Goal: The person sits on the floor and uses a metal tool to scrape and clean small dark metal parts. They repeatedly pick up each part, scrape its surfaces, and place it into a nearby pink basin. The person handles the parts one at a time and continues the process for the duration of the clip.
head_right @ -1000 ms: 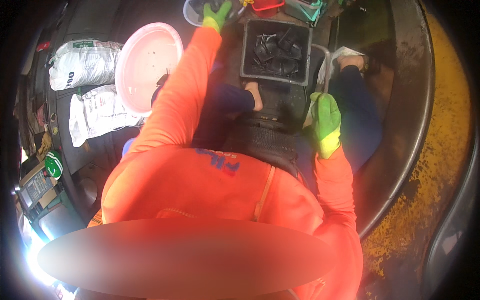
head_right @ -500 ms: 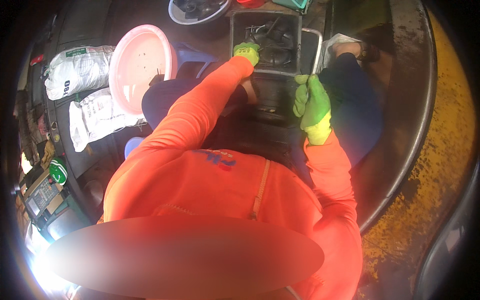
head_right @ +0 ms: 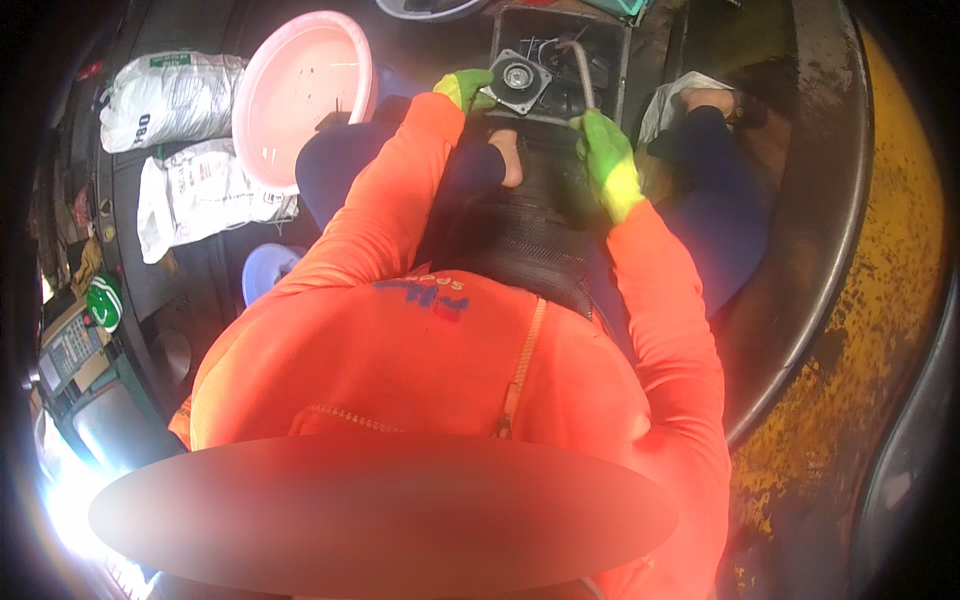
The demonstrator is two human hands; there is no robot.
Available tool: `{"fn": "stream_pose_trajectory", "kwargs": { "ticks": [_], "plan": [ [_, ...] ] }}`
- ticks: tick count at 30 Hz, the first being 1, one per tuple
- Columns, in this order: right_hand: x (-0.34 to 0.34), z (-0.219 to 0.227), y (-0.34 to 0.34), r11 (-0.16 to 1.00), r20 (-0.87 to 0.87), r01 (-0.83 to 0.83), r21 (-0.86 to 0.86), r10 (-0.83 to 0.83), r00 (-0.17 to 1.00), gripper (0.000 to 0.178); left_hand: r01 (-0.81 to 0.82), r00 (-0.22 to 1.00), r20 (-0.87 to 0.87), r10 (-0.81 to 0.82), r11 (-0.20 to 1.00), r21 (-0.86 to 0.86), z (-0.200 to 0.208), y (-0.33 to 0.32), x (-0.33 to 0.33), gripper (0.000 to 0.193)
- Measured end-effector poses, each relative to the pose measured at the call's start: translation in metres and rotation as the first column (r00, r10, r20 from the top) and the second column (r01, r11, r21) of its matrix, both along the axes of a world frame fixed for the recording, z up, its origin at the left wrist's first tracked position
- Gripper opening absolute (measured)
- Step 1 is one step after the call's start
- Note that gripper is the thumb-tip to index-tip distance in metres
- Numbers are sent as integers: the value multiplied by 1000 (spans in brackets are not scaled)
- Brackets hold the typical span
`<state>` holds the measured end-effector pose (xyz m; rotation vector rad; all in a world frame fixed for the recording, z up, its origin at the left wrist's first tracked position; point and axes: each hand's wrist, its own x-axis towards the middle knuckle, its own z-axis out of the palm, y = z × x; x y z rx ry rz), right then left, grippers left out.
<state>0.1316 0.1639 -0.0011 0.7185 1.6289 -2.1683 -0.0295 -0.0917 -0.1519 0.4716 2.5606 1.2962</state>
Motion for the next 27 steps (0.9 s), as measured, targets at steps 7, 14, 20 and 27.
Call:
{"fn": "stream_pose_trajectory", "kwargs": {
  "ticks": [7, 14, 20, 27],
  "plan": [
    [-9, -72, -40, 473, 108, -397, 786, 527, 843, 48, 67, 988, 154, 20, 838, -542, -37, -11, 17, 51],
    [-14, -72, -56, 359, 180, -378, 854, 477, 860, 49, -161, 946, -322, 36, 914, -371, 7, 30, 42, 87],
    [-27, -29, -36, 688, -600, 168, 706, 455, 658, 20, -232, 919, -368, 141, 948, -217, -13, 47, 32, 53],
    [-21, -59, -47, 376, 155, -411, 830, 552, 819, 49, -168, 966, -224, 125, 968, -185, -17, 47, 27, 53]
  ]
}}
